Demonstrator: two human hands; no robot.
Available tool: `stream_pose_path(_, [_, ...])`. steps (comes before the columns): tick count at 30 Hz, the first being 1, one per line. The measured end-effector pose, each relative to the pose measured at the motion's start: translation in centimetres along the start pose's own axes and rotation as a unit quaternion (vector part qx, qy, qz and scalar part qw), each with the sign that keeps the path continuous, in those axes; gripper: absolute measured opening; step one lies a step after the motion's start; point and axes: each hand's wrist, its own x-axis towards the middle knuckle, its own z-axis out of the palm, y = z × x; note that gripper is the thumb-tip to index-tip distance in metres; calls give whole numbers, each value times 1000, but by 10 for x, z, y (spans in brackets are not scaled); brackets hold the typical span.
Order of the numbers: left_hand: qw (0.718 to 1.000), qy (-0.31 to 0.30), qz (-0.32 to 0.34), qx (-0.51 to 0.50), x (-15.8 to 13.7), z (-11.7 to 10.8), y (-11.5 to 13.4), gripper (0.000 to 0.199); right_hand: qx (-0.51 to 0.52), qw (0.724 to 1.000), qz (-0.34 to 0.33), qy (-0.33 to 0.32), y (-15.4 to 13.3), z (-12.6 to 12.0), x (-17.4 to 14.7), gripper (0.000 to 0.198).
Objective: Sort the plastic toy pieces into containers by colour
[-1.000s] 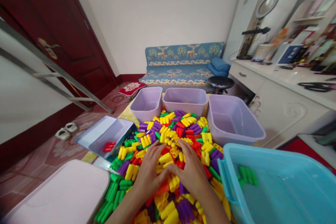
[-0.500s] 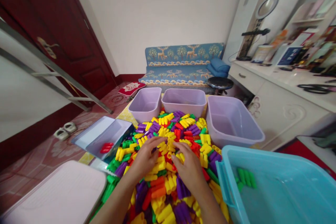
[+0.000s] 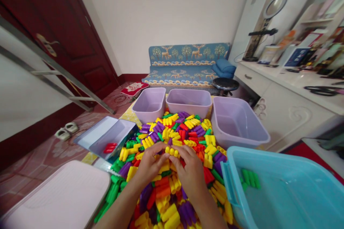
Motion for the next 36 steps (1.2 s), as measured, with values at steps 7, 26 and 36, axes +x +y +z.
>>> stream_pose_path(7, [999,39,-15,27,-7,10,-7,39,44,995,87,-35,-9,0,-4,22])
stream_pose_path(26, [999,12,-28,-39,-11,9,-13,30,256,950,178,24,8,4,-3,39])
stream_pose_path(36, [997,-4,-57,-55,-12,8,-10,24,140,980,135,-34,11,0,-3,36])
